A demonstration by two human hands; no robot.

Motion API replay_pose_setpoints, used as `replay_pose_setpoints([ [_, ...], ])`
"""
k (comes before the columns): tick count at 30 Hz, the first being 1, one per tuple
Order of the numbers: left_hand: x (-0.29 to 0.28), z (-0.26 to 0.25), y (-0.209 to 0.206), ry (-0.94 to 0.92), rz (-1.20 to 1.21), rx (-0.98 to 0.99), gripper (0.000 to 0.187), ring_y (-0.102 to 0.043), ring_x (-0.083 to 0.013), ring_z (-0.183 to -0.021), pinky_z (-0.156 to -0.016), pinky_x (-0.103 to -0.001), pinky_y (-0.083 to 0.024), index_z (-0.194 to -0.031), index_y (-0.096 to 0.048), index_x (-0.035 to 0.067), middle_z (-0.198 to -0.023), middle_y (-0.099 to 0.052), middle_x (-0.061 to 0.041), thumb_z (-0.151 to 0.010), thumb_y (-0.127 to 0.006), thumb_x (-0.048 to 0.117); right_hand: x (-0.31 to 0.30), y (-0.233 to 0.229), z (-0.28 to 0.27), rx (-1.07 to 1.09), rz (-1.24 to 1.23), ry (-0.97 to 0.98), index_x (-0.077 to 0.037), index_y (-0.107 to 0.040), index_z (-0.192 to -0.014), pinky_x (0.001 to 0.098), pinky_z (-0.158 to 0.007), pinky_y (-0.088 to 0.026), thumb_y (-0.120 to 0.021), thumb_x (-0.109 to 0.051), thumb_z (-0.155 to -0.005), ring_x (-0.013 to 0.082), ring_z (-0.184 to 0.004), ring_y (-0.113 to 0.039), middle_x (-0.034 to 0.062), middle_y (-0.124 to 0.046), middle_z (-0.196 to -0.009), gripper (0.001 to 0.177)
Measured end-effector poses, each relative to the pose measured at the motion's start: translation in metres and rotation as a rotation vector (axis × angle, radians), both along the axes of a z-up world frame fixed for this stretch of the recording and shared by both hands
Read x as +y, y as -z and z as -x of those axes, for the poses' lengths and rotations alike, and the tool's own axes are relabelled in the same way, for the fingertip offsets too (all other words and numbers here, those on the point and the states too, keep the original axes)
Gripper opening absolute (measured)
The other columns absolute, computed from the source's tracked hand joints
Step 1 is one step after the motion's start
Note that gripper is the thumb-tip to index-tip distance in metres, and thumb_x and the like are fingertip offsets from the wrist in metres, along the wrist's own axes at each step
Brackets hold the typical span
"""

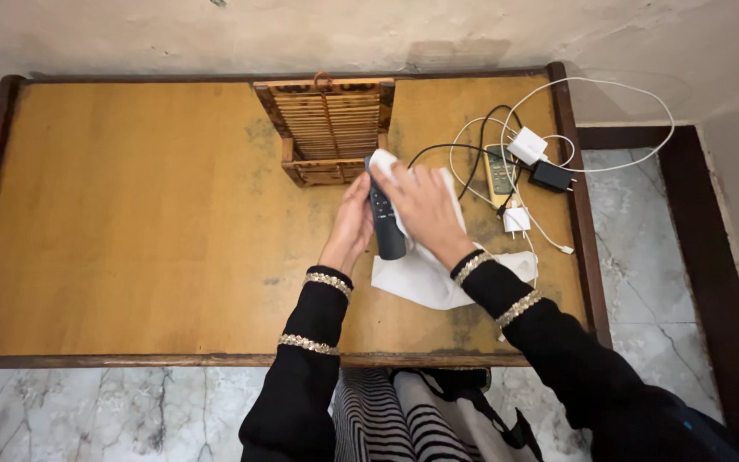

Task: The person removes a remote control, charging cables, and adapters from a small wooden basket on a table. They wipe the basket with a white cloth, then wipe the remote control and place it back in the basket. The person then wipes the charging cables and adapters with the cloth.

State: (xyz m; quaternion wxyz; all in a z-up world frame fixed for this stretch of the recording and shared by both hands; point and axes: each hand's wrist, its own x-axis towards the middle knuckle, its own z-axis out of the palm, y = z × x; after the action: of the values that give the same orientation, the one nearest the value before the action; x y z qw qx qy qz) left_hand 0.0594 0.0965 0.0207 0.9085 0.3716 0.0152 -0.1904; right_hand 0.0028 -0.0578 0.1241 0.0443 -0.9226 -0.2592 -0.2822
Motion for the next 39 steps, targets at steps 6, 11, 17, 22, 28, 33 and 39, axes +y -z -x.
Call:
replay_pose_setpoints([
  [6, 0.016, -0.005, -0.010, 0.051, -0.011, -0.050, 0.043, -0.068, -0.0194, -0.110, -0.096, -0.034, -0.056, -0.140, -0.054, -0.003, -0.131, -0.069, -0.014, -0.112, -0.038, 0.025, -0.010, 0.001, 0.003, -0.022, 0.071, -0.217, -0.012, -0.055, -0.146, 0.0391, -0.081, -0.046, -0.057, -0.012, -0.090, 0.0227, -0.088, -0.055, 0.0067, -0.059, -0.108, 0.056],
  [11, -0.002, -0.003, 0.006, -0.017, -0.034, -0.024, 0.042, -0.066, -0.0216, -0.114, -0.100, -0.036, -0.055, -0.144, -0.053, -0.004, -0.133, -0.065, -0.017, -0.116, -0.038, 0.024, -0.014, 0.001, -0.007, 0.064, -0.100, -0.058, -0.013, -0.057, -0.146, 0.0404, -0.079, -0.048, -0.058, -0.007, -0.091, 0.0274, -0.088, -0.058, 0.0076, -0.057, -0.099, 0.055],
  [17, 0.007, -0.011, 0.021, -0.008, 0.067, 0.123, 0.041, -0.072, -0.0315, -0.110, -0.098, -0.040, -0.058, -0.125, -0.053, -0.006, -0.111, -0.072, -0.019, -0.110, -0.035, 0.028, -0.007, 0.020, 0.036, 0.157, -0.090, -0.500, -0.009, -0.063, -0.132, 0.0402, -0.074, -0.049, -0.058, -0.006, -0.090, 0.0273, -0.082, -0.059, 0.0111, -0.061, -0.103, 0.042],
  [22, -0.014, -0.008, 0.114, -0.087, 0.122, 0.351, 0.046, -0.070, -0.0247, -0.090, -0.082, -0.041, -0.058, -0.120, -0.065, 0.006, -0.102, -0.074, -0.011, -0.104, -0.041, 0.043, -0.014, 0.013, -0.011, 0.196, -0.198, -0.251, -0.016, -0.066, -0.133, 0.0426, -0.080, -0.050, -0.064, -0.004, -0.090, 0.0310, -0.087, -0.061, 0.0082, -0.057, -0.093, 0.045],
  [28, -0.019, -0.015, 0.040, -0.067, 0.335, 0.337, 0.073, -0.070, -0.0301, -0.084, -0.078, -0.043, -0.060, -0.106, -0.061, 0.006, -0.094, -0.069, -0.016, -0.096, -0.044, 0.076, 0.004, 0.003, 0.023, 0.261, -0.397, -0.200, -0.009, -0.058, -0.140, 0.0430, -0.087, -0.053, -0.068, -0.002, -0.080, 0.0365, -0.104, -0.063, 0.0154, -0.059, -0.115, 0.062],
  [33, -0.013, 0.013, -0.058, -0.046, 0.177, 0.275, 0.070, -0.071, -0.0366, -0.081, -0.076, -0.051, -0.057, -0.104, -0.061, 0.012, -0.080, -0.065, -0.011, -0.083, -0.045, 0.076, 0.015, -0.003, 0.046, 0.276, -0.489, -0.095, -0.009, -0.059, -0.141, 0.0441, -0.088, -0.053, -0.071, -0.002, -0.080, 0.0366, -0.104, -0.063, 0.0161, -0.059, -0.116, 0.063],
  [39, -0.015, -0.013, -0.013, 0.101, 0.443, 0.028, 0.061, -0.069, -0.0319, -0.090, -0.098, -0.047, -0.058, -0.112, -0.059, 0.005, -0.075, -0.057, -0.006, -0.107, -0.053, 0.065, 0.003, 0.010, 0.057, 0.228, -0.304, -0.366, -0.009, -0.063, -0.140, 0.0422, -0.086, -0.053, -0.070, -0.001, -0.082, 0.0313, -0.098, -0.063, 0.0130, -0.063, -0.111, 0.059],
])
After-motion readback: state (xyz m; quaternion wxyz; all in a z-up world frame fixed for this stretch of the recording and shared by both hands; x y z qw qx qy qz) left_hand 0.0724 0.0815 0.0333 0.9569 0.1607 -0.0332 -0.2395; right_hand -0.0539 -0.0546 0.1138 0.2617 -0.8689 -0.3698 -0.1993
